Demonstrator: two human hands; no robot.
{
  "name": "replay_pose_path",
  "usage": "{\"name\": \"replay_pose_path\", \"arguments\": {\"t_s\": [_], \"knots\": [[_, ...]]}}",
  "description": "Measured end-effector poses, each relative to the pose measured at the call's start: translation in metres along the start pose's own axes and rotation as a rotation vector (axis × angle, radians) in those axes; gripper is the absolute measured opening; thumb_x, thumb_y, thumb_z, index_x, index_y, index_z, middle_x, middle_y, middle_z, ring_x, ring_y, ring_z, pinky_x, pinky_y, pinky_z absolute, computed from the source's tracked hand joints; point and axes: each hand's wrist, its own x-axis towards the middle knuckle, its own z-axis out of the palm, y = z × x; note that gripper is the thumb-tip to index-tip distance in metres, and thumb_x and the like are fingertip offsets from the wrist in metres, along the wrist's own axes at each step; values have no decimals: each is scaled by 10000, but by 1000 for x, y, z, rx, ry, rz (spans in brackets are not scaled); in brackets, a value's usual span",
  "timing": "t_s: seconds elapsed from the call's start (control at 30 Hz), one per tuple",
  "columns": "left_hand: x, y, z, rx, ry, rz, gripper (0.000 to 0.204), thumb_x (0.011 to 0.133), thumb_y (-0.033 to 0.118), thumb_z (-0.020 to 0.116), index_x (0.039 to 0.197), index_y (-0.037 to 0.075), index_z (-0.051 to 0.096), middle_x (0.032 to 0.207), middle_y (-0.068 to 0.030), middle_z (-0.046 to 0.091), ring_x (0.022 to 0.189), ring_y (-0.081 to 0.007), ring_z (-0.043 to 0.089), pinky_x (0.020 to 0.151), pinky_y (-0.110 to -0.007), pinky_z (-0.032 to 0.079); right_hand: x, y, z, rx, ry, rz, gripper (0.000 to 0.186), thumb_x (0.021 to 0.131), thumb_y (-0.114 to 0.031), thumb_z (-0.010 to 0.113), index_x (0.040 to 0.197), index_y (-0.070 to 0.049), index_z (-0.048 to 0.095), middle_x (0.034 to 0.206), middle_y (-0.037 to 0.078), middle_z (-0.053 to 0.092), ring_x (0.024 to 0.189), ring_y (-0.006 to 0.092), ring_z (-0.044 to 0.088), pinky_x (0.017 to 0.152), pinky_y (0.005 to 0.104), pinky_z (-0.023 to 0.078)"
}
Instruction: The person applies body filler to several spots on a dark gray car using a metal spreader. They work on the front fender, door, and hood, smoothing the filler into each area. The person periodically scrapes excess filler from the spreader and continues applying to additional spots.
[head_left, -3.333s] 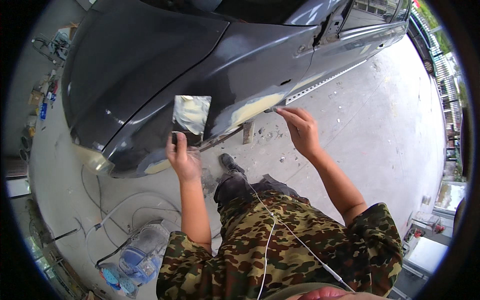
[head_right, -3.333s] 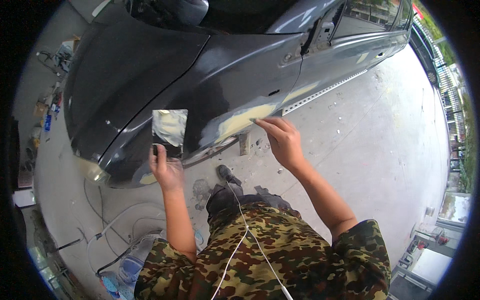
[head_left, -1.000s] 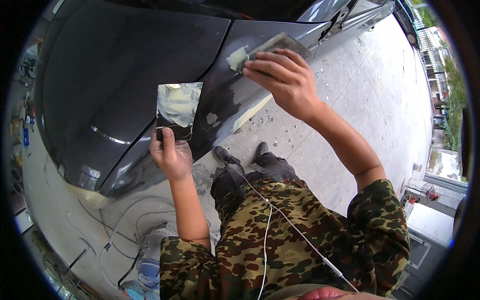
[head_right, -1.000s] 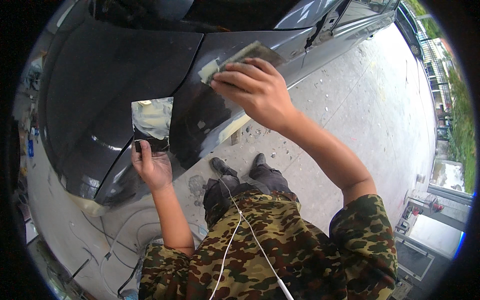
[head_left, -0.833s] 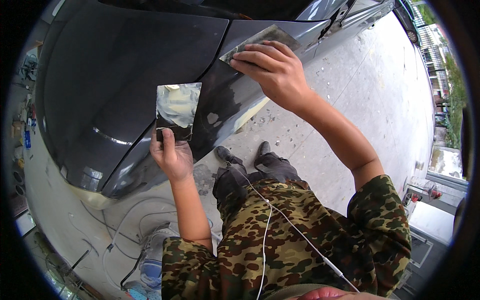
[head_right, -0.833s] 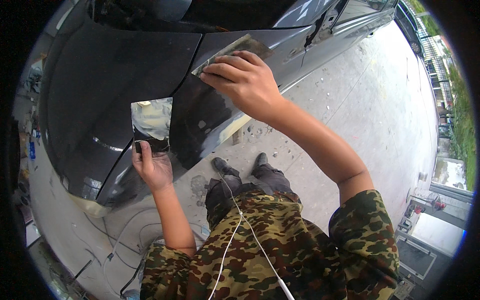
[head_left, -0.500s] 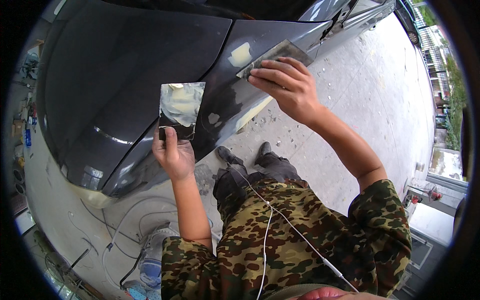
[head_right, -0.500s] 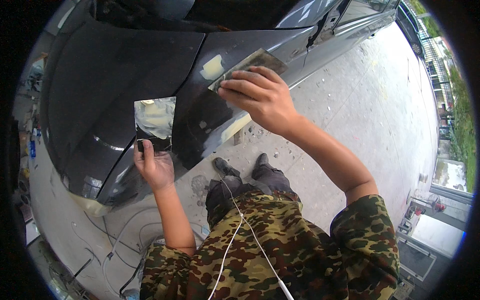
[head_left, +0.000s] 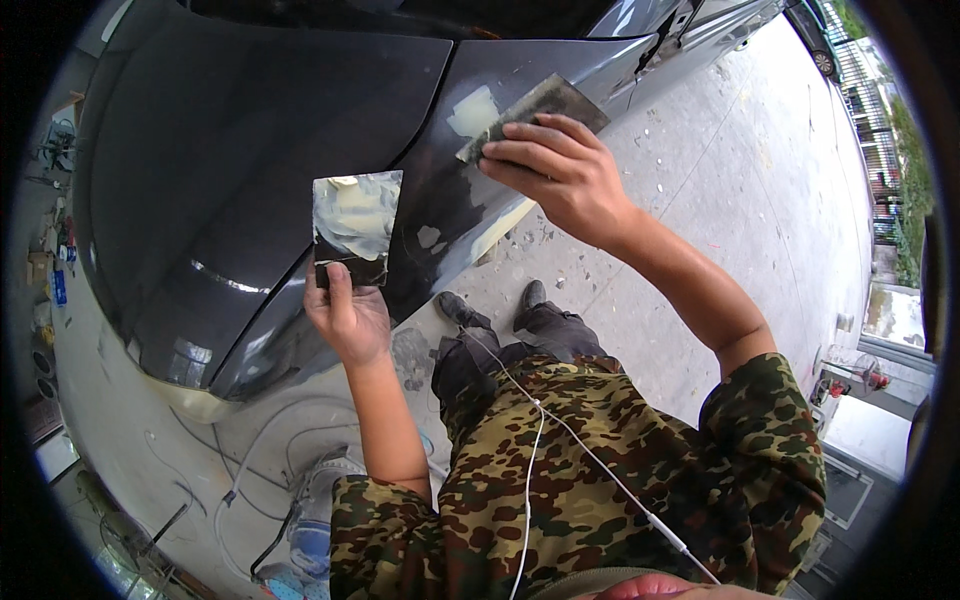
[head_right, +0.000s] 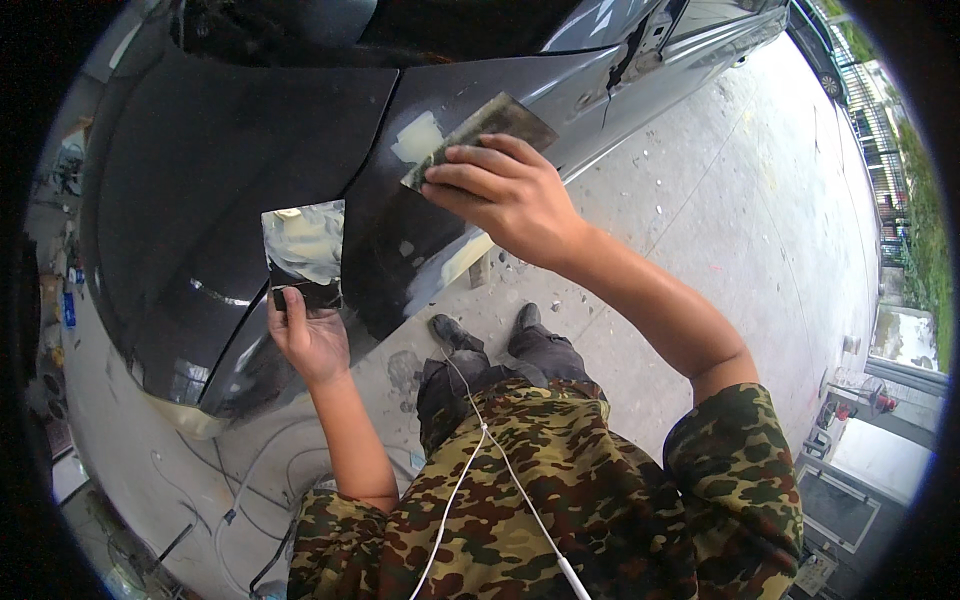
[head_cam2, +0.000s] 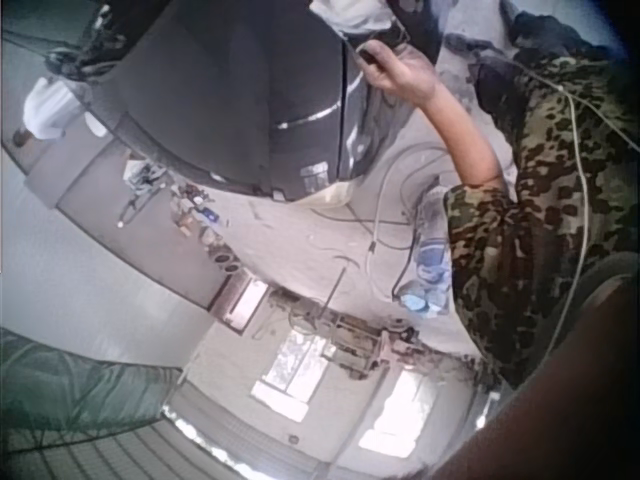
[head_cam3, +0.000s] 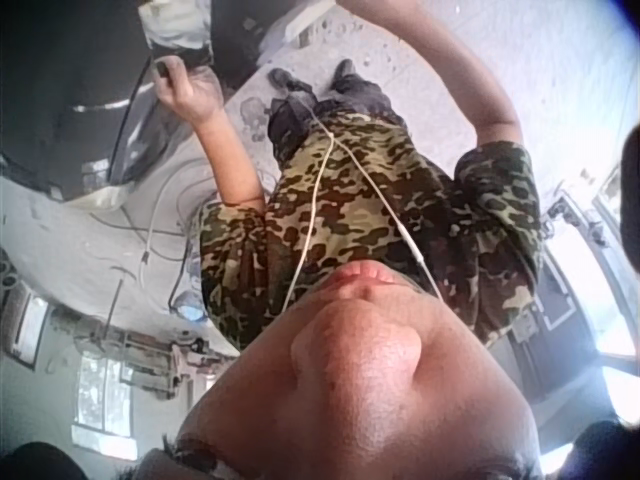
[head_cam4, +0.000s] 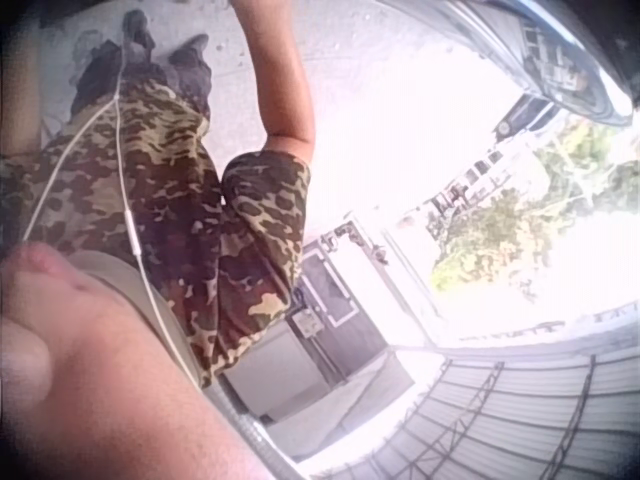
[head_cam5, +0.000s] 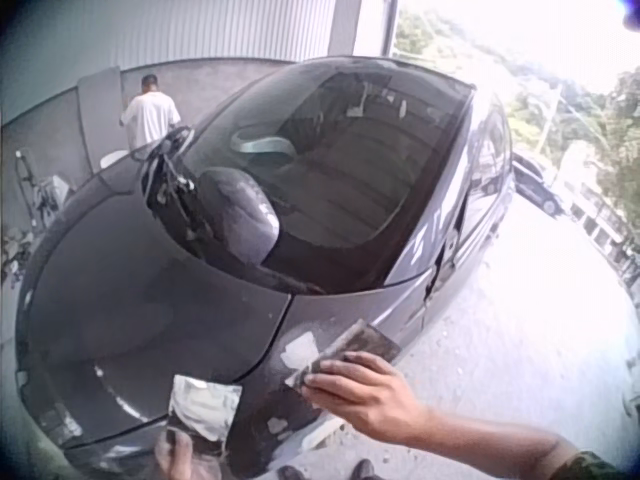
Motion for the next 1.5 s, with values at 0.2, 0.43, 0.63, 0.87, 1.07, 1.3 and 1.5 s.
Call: {"name": "replay_pose_path", "arguments": {"t_s": [0.2,0.43,0.63,0.87,1.07,1.3,1.5], "knots": [[-1,8,-13,-18,6,-69,318,1021,137,620,1266,-63,585,1213,-138,663,1099,-230,659,977,-357,516,-21,-10,5,35,10,101,432,798,-46,679,1205,-168,757,1250,3,715,1201,221,662,1042,434,511],[-44,-38,55,-119,-140,-405,384,1016,138,639,1334,-60,556,1291,-148,654,1161,-258,657,1034,-390,516,-76,2,-66,572,332,737,300,955,15,639,1233,-50,730,1187,101,723,1074,237,695,918,317,543],[-68,-64,112,-217,-310,-475,360,1026,141,632,1314,-68,575,1270,-159,669,1159,-263,665,1035,-404,522,-95,-15,-100,1452,623,1151,328,1015,-35,612,1334,23,662,1164,67,714,1008,105,644,911,259,528],[-56,-63,98,-92,-286,-546,358,1040,157,624,1318,-58,560,1288,-156,660,1175,-265,656,1029,-408,522,-77,-39,-91,1331,446,1013,339,1000,-18,627,1335,-12,674,1171,57,703,1038,103,622,891,249,518],[-62,-75,107,-31,-230,-547,366,1040,139,612,1324,-86,556,1291,-167,658,1152,-270,665,1039,-401,518,-97,-31,-94,823,188,750,300,927,9,664,1221,-22,718,1124,168,732,997,329,727,865,366,569],[-64,-58,78,-232,-296,-700,410,1017,36,590,1414,-46,526,1382,-156,624,1252,-284,624,1087,-414,478,-242,-48,-28,584,-136,1192,255,887,-26,680,1131,-51,749,1014,198,736,903,389,713,785,430,568],[-243,-248,257,-285,-262,-935,461,1031,94,497,1464,-59,462,1479,-193,558,1375,-330,540,1183,-484,416,-738,11,-95,302,-517,1700,262,830,-233,711,990,-34,770,976,227,740,911,393,724,794,477,571]]}}
